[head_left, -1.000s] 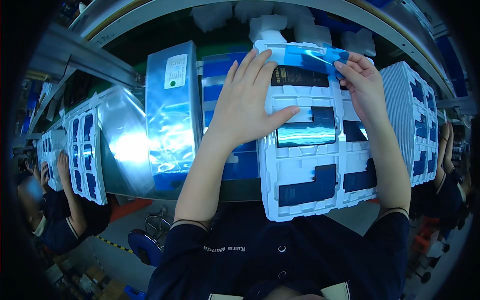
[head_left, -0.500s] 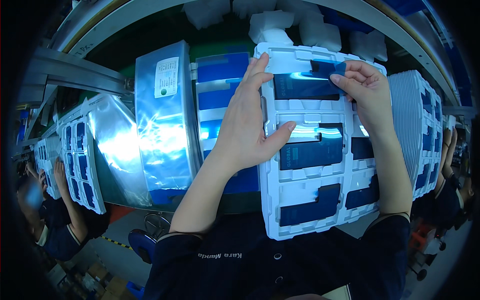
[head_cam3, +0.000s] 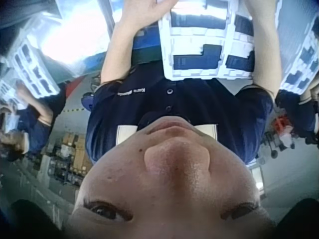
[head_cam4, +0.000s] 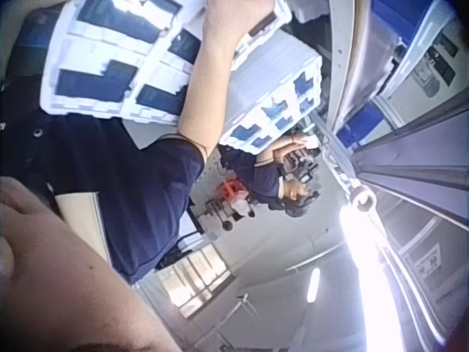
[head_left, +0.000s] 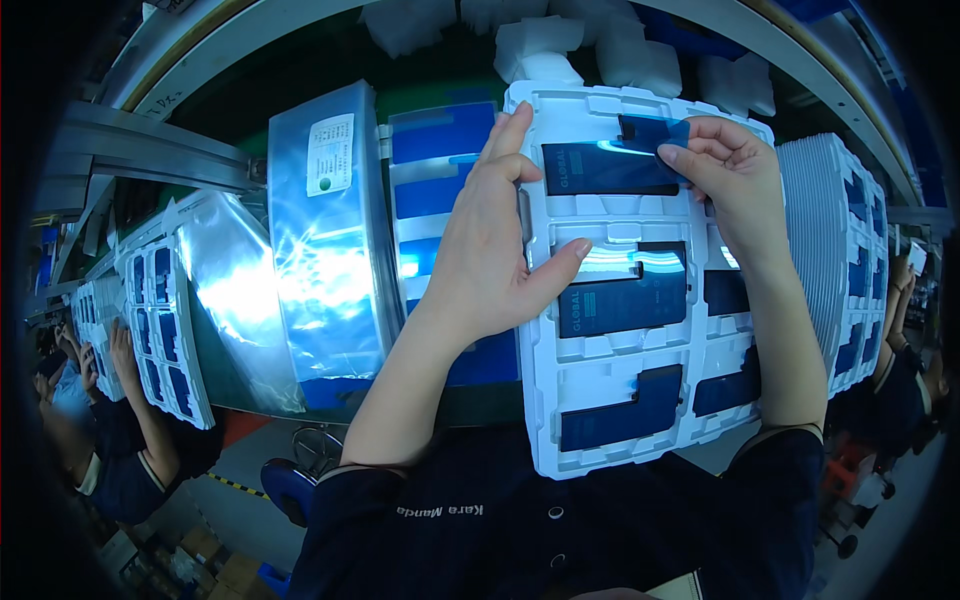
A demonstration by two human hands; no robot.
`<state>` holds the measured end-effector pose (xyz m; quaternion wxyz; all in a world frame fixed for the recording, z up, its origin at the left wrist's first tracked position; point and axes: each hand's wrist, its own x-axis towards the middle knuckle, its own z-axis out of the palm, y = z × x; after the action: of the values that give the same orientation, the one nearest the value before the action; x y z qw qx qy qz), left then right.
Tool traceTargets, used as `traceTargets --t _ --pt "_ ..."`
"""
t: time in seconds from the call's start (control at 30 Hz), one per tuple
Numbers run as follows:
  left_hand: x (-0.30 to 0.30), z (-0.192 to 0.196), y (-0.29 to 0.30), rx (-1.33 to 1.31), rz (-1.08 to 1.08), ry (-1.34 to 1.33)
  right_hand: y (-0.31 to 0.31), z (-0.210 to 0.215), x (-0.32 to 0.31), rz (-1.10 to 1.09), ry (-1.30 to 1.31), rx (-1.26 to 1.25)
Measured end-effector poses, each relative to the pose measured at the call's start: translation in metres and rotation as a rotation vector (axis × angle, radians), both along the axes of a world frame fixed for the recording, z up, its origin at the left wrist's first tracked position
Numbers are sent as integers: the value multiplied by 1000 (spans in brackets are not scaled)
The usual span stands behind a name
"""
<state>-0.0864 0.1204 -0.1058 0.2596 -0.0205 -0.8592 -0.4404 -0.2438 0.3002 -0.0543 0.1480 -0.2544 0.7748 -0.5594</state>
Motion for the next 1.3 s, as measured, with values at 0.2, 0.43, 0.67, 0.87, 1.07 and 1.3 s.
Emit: traceTargets --t 0.2,0.43,0.67,0.87,1.07,1.3 --pt "2 4 -1 -129 17 -63 -1 1 2 0 2 14" --pt "0 3 1 -105 34 -34 -1 -13 0 8 225 67" --pt "4 5 0 -158 44 -57 -7 7 14 0 681 220" --pt "26 31 -12 -66 98 -292 4 -4 0 44 659 222" --pt "107 16 11 -542 120 -608 5 -5 3 33 598 215" --pt "121 -19 30 -593 250 -533 7 -8 0 51 603 221"
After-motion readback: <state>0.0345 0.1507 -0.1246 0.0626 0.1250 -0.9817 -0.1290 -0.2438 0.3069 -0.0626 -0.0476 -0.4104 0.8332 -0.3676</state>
